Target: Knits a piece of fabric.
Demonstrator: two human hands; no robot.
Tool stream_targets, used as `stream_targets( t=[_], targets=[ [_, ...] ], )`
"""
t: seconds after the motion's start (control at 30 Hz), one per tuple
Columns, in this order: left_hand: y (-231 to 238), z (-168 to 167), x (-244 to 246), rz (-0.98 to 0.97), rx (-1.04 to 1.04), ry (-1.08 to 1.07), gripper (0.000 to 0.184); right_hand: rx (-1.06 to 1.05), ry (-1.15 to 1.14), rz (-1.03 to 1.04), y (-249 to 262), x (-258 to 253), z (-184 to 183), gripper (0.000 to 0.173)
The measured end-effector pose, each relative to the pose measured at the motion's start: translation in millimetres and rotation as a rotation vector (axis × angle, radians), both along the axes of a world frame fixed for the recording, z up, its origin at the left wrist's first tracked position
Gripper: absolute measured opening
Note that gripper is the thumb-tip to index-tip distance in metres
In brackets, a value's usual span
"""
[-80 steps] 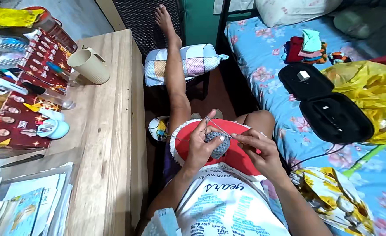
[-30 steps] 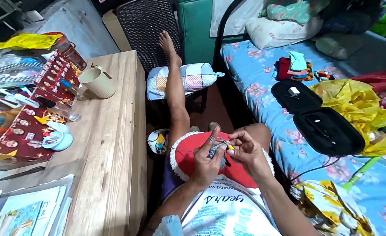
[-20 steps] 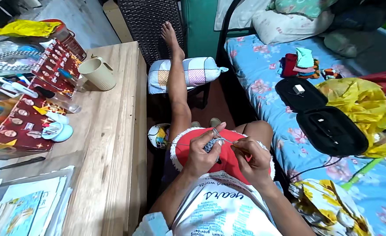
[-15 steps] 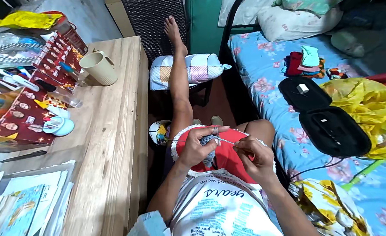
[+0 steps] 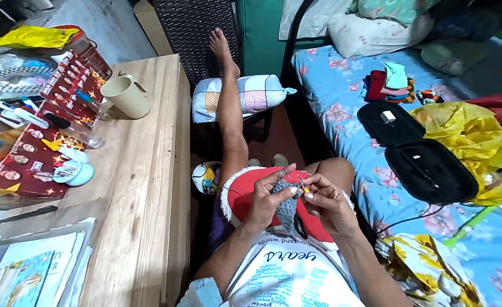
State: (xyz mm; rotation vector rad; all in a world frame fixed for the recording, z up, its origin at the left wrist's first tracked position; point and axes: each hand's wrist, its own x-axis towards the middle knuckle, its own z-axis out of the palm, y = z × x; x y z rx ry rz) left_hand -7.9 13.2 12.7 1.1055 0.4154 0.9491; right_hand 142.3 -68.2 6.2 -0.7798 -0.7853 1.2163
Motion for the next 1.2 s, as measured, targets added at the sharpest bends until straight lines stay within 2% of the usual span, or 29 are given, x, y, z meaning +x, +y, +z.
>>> stream_targets(
  t=[0.07, 0.17, 0.2, 0.23, 0.3, 0.37, 0.4, 0.43, 0.5, 0.6, 0.7, 0.77, 0.83, 0.93, 1.0, 1.1, 1.2],
  targets=[
    [-2, -3, 2, 0.062, 0.105, 0.058, 0.046, 0.011, -0.265, -0.141, -3, -2, 2, 0.020],
    [-5, -14, 7, 0.233, 0.543, 0.260, 0.045, 0.092, -0.857, -0.285, -7, -1, 3, 0.014],
    [-5, -19, 9, 0.297, 0.697, 0.293, 0.042, 0.079, -0.955, -0.315, -7, -2, 5, 0.014],
    [-4, -23, 11, 0.344, 0.819, 0.306, 0.039, 0.054, -0.953, -0.318, -6, -3, 7, 0.014],
    [-4, -27, 13, 0.368, 0.889, 0.261, 0.036, -0.019, -0.648, -0.212, -2, -1, 13, 0.018],
    [-2, -20, 9, 0.275, 0.761, 0.167, 0.035, -0.063, -0.285, -0.100, 1, 2, 13, 0.026],
    [-2, -14, 6, 0.209, 0.678, 0.133, 0.037, -0.046, -0.244, -0.096, 1, 2, 10, 0.025],
    [-2, -7, 2, 0.146, 0.587, 0.109, 0.039, 0.004, -0.298, -0.142, 0, 0, 5, 0.022],
    [0, 5, -5, 0.043, 0.450, 0.106, 0.041, 0.184, -0.601, -0.311, -2, -3, -7, 0.011],
    [10, 11, -12, -0.047, 0.350, 0.082, 0.038, 0.421, -1.009, -0.514, 0, 2, -17, 0.010],
    [19, 10, -19, -0.143, 0.170, 0.020, 0.034, 0.509, -1.117, -0.523, 0, 11, -19, 0.009],
    [22, 9, -20, -0.224, 0.058, -0.016, 0.032, 0.448, -0.957, -0.444, -3, 13, -21, 0.008],
    [22, 6, -18, -0.289, -0.024, -0.041, 0.030, 0.273, -0.674, -0.292, -7, 13, -18, 0.008],
    [18, -6, -14, -0.249, -0.055, -0.023, 0.024, 0.015, -0.285, -0.091, -4, 8, -11, 0.015],
    [14, -17, -8, -0.210, -0.056, 0.000, 0.022, -0.048, -0.152, -0.048, -1, 3, -10, 0.014],
    [8, -30, 1, -0.132, -0.079, 0.057, 0.017, -0.088, -0.163, -0.140, 3, -5, -6, 0.021],
    [11, -32, 3, -0.099, -0.006, 0.134, 0.014, -0.053, -0.372, -0.221, 3, -4, -8, 0.031]
  ],
)
